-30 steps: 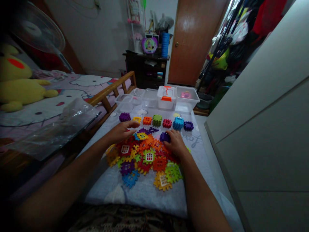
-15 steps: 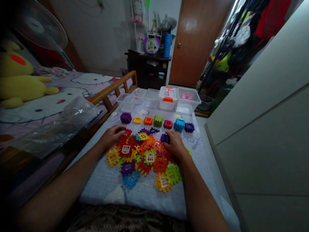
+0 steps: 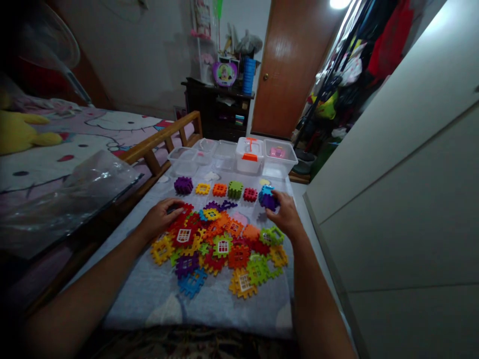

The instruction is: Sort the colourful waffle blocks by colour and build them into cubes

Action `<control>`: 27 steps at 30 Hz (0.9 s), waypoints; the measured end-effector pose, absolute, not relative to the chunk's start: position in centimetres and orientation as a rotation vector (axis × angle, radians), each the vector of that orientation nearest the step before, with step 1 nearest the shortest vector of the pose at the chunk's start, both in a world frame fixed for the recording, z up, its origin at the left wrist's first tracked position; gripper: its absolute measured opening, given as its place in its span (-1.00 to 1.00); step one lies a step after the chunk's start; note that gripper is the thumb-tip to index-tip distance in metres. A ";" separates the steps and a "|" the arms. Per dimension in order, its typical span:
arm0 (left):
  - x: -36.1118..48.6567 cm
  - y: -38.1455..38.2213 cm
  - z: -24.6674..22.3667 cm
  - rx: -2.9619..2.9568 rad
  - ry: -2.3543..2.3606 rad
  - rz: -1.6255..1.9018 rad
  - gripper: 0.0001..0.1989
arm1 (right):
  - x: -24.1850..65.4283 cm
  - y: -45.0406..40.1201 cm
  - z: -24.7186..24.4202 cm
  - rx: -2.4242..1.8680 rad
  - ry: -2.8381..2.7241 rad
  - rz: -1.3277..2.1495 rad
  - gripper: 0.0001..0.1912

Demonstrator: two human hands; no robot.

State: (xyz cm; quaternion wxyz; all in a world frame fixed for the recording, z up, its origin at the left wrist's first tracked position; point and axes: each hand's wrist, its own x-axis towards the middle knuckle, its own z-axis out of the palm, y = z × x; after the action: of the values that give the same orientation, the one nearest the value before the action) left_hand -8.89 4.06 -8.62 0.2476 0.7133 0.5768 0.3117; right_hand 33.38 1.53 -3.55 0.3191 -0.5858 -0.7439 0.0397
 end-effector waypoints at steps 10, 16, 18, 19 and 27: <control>-8.8 4.1 -8.7 1.951 1.569 0.872 -0.62 | 41.8 7.5 -4.7 -1.745 -1.970 0.265 -0.36; -9.0 4.3 -9.2 1.957 1.575 0.876 -0.62 | 42.4 9.0 -5.4 -1.733 -2.059 0.361 -0.25; -9.0 4.3 -9.2 1.962 1.573 0.876 -0.62 | 42.7 9.2 -5.6 -1.729 -2.090 0.372 -0.25; -9.1 4.3 -9.2 1.962 1.574 0.877 -0.62 | 42.8 9.3 -5.7 -1.735 -2.103 0.373 -0.25; -9.0 4.2 -9.0 1.970 1.575 0.872 -0.64 | 42.9 9.5 -6.4 -1.768 -2.129 0.335 -0.23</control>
State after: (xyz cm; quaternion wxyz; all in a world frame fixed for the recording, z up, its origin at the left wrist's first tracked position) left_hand -9.00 4.21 -9.01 0.2343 0.7178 0.5736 0.3176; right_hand 42.90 9.48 -6.43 0.1761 -0.6242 -0.7520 0.1182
